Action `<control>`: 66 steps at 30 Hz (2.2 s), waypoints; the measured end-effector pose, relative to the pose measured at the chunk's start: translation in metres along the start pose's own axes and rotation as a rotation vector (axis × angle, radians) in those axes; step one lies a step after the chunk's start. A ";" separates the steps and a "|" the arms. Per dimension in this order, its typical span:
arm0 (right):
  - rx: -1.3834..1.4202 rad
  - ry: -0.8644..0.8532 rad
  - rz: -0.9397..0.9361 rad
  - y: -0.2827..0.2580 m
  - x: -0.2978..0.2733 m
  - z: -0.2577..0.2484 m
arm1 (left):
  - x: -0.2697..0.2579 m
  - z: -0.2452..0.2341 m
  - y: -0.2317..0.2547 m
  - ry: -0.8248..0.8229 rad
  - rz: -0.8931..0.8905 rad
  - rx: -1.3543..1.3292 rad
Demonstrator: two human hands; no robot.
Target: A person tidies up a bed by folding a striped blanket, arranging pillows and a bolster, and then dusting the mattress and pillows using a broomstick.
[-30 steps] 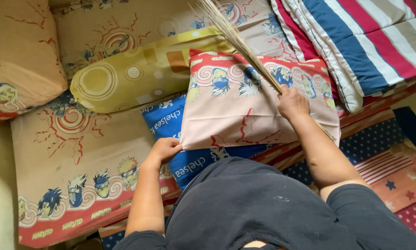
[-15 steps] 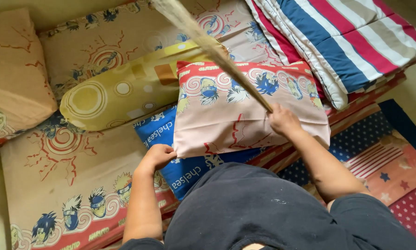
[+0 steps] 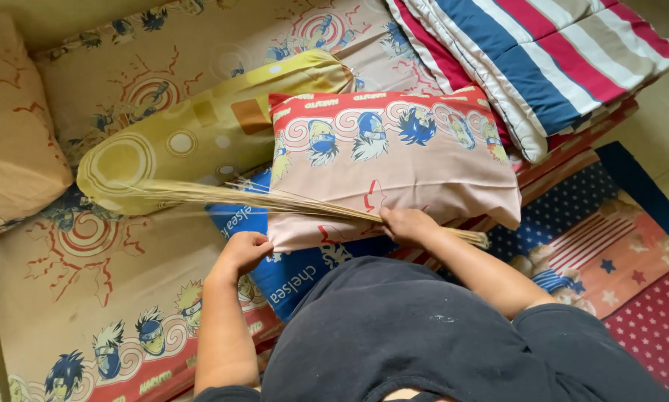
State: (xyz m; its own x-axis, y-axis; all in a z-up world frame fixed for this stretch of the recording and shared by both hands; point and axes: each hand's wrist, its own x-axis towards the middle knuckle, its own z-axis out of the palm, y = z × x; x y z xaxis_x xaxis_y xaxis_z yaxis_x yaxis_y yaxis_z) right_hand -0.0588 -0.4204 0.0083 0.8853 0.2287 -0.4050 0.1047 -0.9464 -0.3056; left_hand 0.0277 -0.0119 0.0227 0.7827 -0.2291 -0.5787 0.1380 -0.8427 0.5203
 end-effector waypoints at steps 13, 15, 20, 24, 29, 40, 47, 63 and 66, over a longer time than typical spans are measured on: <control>0.141 0.005 0.295 0.036 0.000 0.001 | 0.001 -0.007 0.003 0.030 0.020 -0.027; 0.124 -0.067 0.178 0.021 -0.008 -0.005 | 0.005 -0.008 0.012 0.040 0.048 0.003; 0.259 0.012 0.275 -0.004 -0.039 -0.045 | -0.010 -0.001 0.093 0.025 0.314 0.099; 0.249 0.090 0.458 0.044 -0.056 -0.034 | 0.046 0.032 0.096 0.041 0.497 0.219; 0.264 0.233 0.875 0.158 -0.077 0.028 | 0.100 0.058 0.079 -0.060 0.376 0.459; 0.003 0.416 0.471 0.070 -0.073 0.057 | 0.105 0.062 0.082 -0.105 0.289 0.493; 0.295 0.260 0.920 0.157 -0.088 0.085 | 0.115 0.072 0.072 -0.098 0.286 0.494; 0.195 0.223 0.750 0.143 -0.079 0.074 | 0.141 0.077 0.051 -0.119 0.311 0.432; 0.298 0.212 1.050 0.191 -0.092 0.087 | 0.148 0.078 0.044 -0.109 0.323 0.419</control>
State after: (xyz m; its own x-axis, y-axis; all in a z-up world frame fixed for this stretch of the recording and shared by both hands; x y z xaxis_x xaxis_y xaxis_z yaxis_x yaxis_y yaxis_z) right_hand -0.1600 -0.6021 -0.0880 0.5326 -0.7245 -0.4376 -0.8302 -0.5477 -0.1037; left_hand 0.1022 -0.1211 -0.0890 0.6744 -0.5391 -0.5045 -0.3702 -0.8381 0.4007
